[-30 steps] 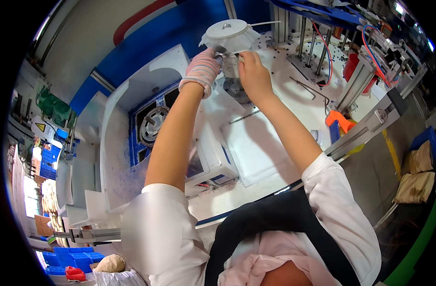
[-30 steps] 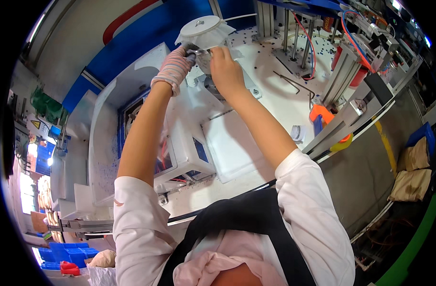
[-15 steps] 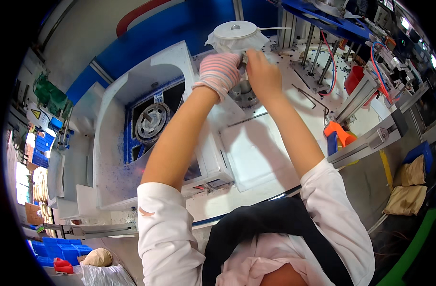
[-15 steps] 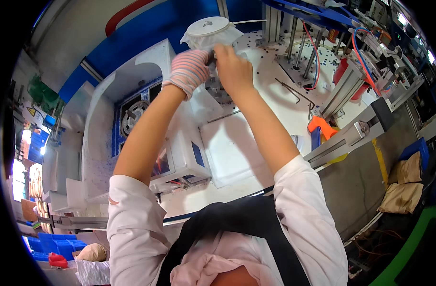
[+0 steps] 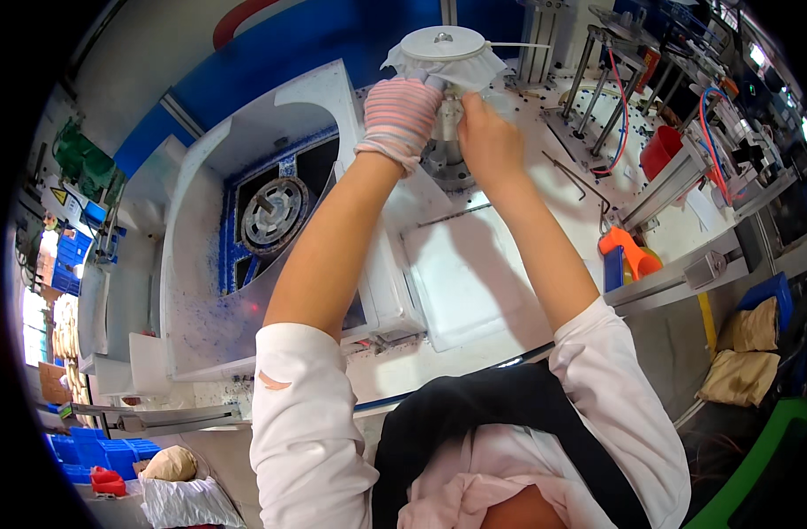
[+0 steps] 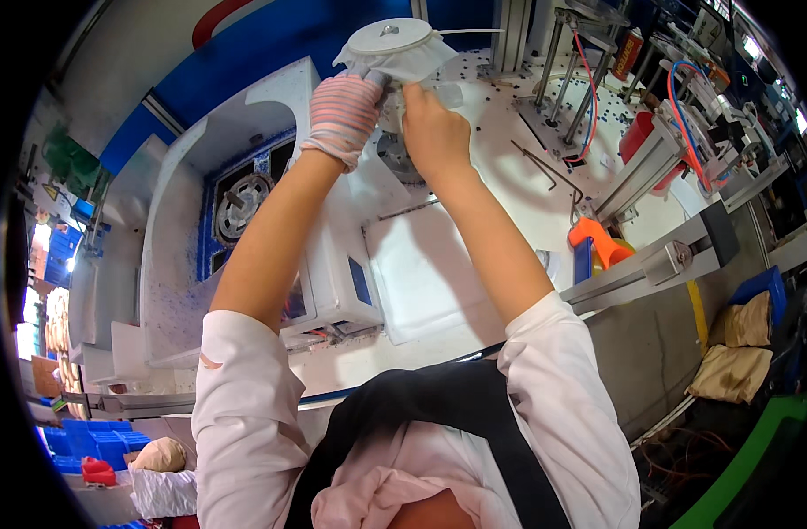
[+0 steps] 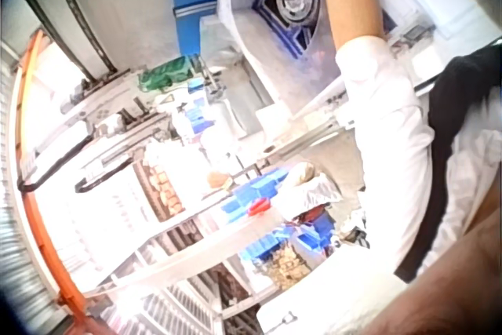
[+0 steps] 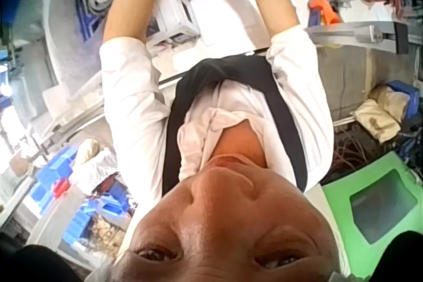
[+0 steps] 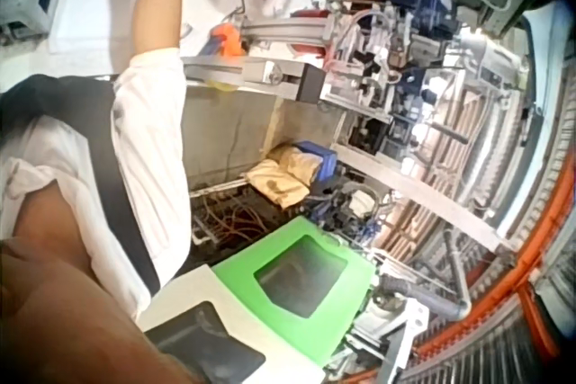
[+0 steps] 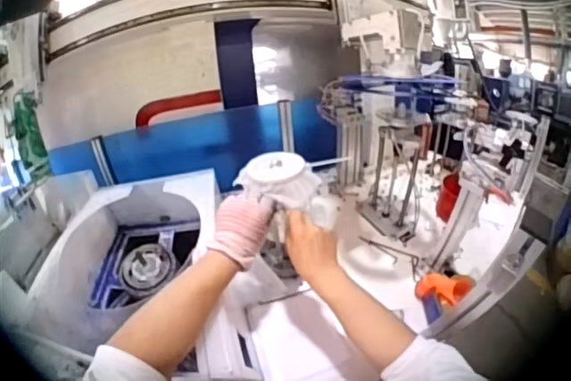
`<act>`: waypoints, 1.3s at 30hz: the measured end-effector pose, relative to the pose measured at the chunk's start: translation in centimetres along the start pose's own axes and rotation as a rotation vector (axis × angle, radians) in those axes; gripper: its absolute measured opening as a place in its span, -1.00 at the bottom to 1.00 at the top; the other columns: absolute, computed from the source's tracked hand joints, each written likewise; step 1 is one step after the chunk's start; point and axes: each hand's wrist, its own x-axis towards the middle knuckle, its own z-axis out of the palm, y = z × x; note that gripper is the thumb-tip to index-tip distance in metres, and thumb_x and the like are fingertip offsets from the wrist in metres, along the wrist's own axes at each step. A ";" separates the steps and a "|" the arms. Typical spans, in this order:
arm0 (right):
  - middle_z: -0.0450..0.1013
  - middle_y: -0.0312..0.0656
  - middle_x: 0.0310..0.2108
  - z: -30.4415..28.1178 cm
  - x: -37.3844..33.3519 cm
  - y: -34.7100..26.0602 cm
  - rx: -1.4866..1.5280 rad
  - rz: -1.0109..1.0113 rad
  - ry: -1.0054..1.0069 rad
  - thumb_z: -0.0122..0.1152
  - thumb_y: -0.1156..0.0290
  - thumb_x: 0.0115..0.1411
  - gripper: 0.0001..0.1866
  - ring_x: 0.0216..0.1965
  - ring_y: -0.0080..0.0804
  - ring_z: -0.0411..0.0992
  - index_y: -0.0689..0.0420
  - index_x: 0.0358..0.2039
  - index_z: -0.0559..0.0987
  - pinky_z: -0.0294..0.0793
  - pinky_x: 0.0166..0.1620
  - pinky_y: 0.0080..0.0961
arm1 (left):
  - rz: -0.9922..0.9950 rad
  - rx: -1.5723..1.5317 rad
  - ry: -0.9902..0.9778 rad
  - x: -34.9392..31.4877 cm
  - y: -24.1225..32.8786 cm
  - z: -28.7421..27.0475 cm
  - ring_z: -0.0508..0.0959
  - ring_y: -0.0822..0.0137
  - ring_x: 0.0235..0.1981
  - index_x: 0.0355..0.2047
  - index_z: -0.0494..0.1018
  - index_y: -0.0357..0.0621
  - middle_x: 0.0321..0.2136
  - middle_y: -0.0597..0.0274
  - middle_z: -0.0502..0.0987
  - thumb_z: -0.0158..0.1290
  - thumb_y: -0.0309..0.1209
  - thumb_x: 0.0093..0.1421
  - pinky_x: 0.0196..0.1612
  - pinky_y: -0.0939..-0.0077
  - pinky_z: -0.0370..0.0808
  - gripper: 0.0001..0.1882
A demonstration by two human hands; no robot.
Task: The person operates a machine by placing a blue reel onto a spindle and adjusting a transparent hopper. They then walk through the warehouse, pick up a large white sack, and place it into a blue crate. Finally, they pick up a yellow sack and place it into another blue crate.
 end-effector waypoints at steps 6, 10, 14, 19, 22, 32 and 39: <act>0.51 -0.06 -0.44 -0.9 0.5 -0.9 0.085 0.039 0.017 0.04 0.45 0.13 -0.82 -0.47 0.00 0.49 0.08 -0.23 0.35 0.44 -0.45 -0.12 | -0.047 -0.033 -0.059 0.9 0.2 -0.8 0.59 0.07 -0.36 -0.45 0.55 -0.09 -0.45 0.05 0.58 0.08 -0.42 -0.03 -0.34 0.24 0.52 -0.89; 0.50 -0.05 -0.46 -0.4 0.2 -0.3 -0.032 0.074 -0.120 0.01 0.43 0.15 -0.80 -0.49 0.03 0.48 0.08 -0.19 0.32 0.44 -0.45 -0.11 | -0.102 -0.078 -0.070 0.9 0.3 -0.8 0.57 0.05 -0.36 -0.44 0.53 -0.13 -0.47 0.02 0.56 0.12 -0.41 -0.05 -0.30 0.27 0.51 -0.86; 0.51 -0.08 -0.40 -1.8 0.4 -0.7 0.001 0.078 -0.108 0.03 0.44 0.11 -0.74 -0.47 0.03 0.50 0.10 -0.16 0.32 0.47 -0.41 -0.09 | -0.058 -0.026 -0.083 0.7 0.1 -0.3 0.55 0.13 -0.39 -0.33 0.50 -0.15 -0.50 0.14 0.55 0.07 -0.40 0.07 -0.29 0.38 0.49 -0.84; 0.50 -0.07 -0.40 -0.8 0.3 -0.5 0.000 0.069 -0.140 0.03 0.44 0.10 -0.74 -0.47 0.03 0.50 0.11 -0.17 0.31 0.46 -0.42 -0.08 | -0.094 -0.213 0.022 0.5 -1.2 3.5 0.44 0.30 -0.43 -0.29 0.43 -0.16 -0.49 0.30 0.48 -0.03 -0.39 0.24 -0.31 0.45 0.44 -0.87; 0.51 -0.07 -0.38 -1.5 -0.1 -0.1 0.017 0.086 -0.152 0.02 0.44 0.12 -0.74 -0.45 0.02 0.51 0.10 -0.15 0.32 0.47 -0.41 -0.10 | -0.093 -0.174 0.018 0.5 -0.3 1.2 0.53 0.13 -0.37 -0.34 0.48 -0.13 -0.46 0.12 0.53 0.05 -0.41 0.06 -0.30 0.32 0.49 -0.85; 0.51 -0.04 -0.43 -1.7 0.5 -0.9 -0.045 0.126 -0.231 -0.01 0.44 0.11 -0.72 -0.42 0.00 0.51 0.09 -0.13 0.40 0.49 -0.39 -0.15 | -0.070 0.016 0.193 0.0 -0.4 0.8 0.51 0.27 -0.19 -0.20 0.47 -0.12 -0.15 0.15 0.52 0.06 -0.35 0.12 -0.10 0.53 0.48 -0.76; 0.51 -0.07 -0.44 -0.6 0.0 0.4 -0.221 0.066 -0.280 0.04 0.44 0.11 -0.83 -0.43 -0.06 0.52 0.09 -0.26 0.51 0.51 -0.39 -0.20 | -0.141 0.089 -0.215 0.5 -0.9 2.5 0.48 0.34 -0.12 -0.07 0.41 -0.08 -0.08 0.23 0.50 -0.19 -0.25 0.27 -0.01 0.43 0.43 -0.68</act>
